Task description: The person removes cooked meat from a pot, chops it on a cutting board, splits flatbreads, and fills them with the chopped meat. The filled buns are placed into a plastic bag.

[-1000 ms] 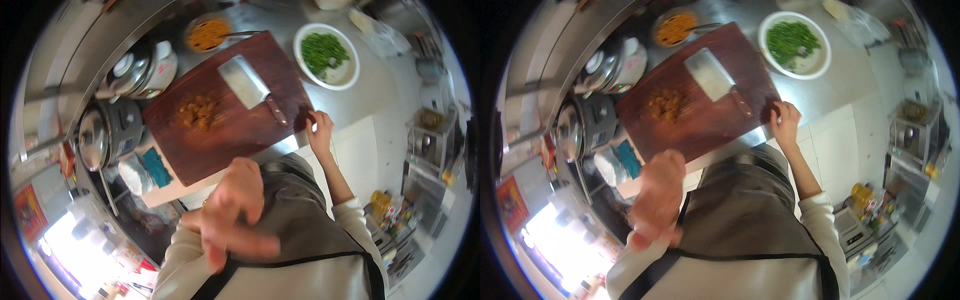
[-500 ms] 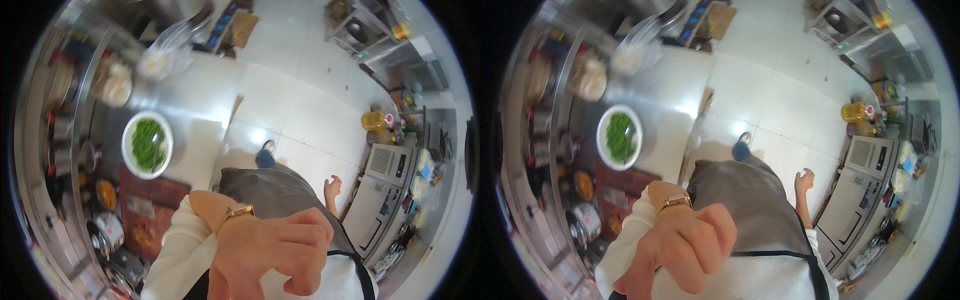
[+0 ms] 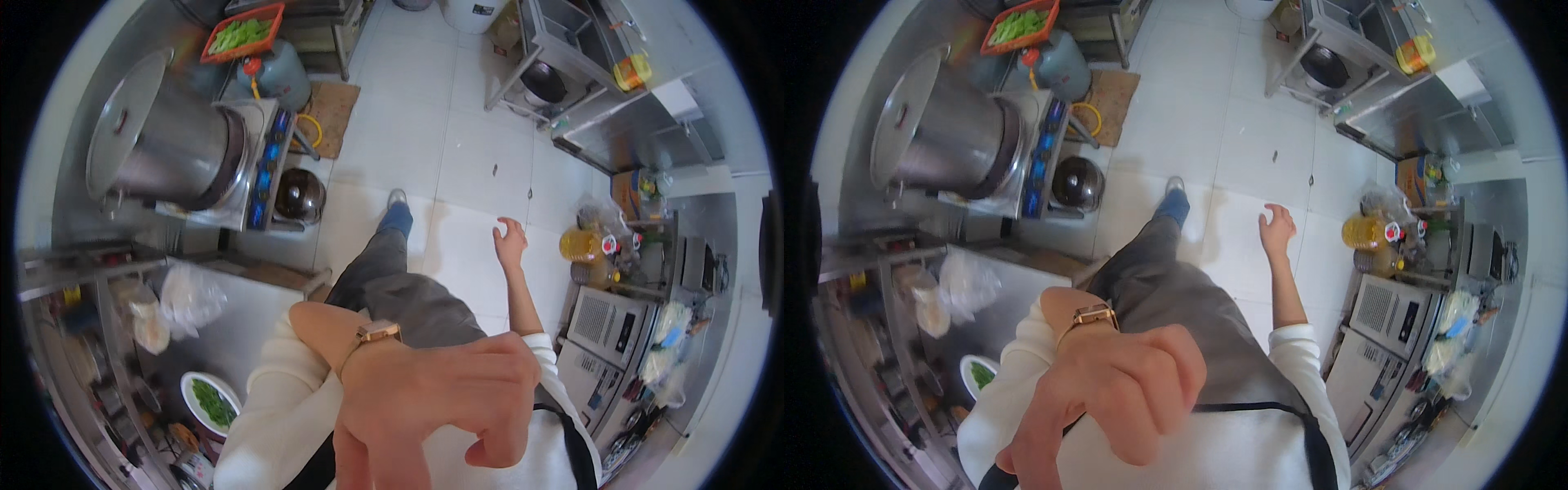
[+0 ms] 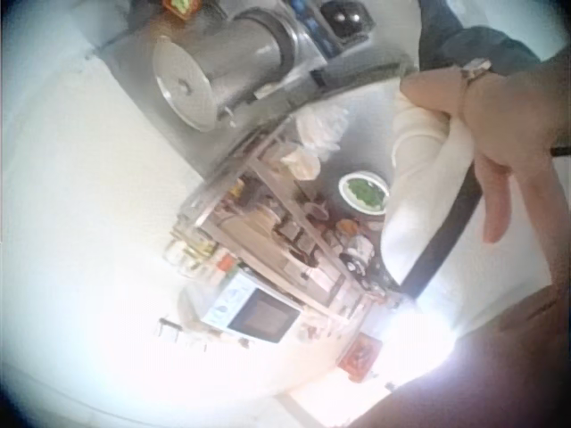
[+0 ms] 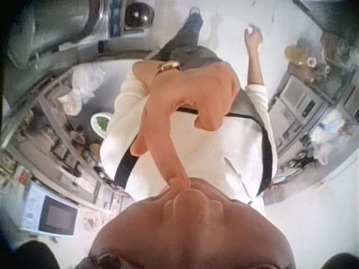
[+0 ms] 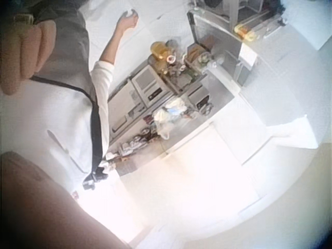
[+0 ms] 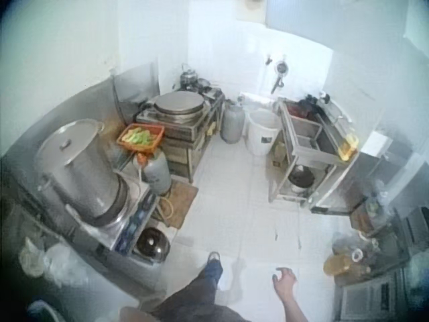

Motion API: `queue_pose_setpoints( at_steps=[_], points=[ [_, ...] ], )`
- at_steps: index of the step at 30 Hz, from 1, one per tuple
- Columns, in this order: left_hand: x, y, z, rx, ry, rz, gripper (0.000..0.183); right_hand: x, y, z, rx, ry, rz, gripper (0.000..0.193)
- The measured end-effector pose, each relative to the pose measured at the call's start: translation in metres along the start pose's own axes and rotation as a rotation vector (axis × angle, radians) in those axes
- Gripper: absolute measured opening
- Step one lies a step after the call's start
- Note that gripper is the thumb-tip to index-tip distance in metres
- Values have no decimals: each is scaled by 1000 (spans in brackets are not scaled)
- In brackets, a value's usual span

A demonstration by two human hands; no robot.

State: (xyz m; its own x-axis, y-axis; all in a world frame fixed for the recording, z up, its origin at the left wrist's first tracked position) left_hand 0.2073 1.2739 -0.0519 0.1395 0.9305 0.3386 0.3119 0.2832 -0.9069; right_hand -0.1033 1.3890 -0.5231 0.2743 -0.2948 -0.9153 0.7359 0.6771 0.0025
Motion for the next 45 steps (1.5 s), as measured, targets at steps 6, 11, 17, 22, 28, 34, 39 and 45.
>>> queue_pose_setpoints(
  at_steps=[6,11,17,22,28,34,39,45],
  points=[
    [-177,-128,76,147,277,350,40,70,-62,-169,517,-68,293,36],
    [-354,-166,124,-236,-270,-143,21,100,-20,-218,598,184,461,24],
    [-630,-126,183,-680,-1545,-529,15,131,-228,-156,502,188,640,25],
    [-811,-127,205,-674,-1924,-674,3,166,-619,-63,-12,197,419,30],
    [-991,-142,236,-874,-2268,-594,20,158,-1088,196,-204,31,244,33],
    [-1184,-131,286,-1170,-2457,-21,83,129,-1211,440,-316,-891,370,16],
    [-1246,-95,329,-1329,-2411,702,43,188,-1176,473,-286,-767,685,23],
    [-1241,-144,311,-1554,-2020,497,26,250,-1195,455,138,-826,785,22]
  ],
)
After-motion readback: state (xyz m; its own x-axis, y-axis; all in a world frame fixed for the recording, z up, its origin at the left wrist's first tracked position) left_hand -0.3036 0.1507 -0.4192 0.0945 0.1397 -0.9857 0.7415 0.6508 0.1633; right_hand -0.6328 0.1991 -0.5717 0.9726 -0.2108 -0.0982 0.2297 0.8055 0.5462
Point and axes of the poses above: each hand's wrist, its own y-axis away from the middle knuckle, its own x-axis out of the palm, z = x × y, the point moved 7 cm from there along -y, towards the middle knuckle
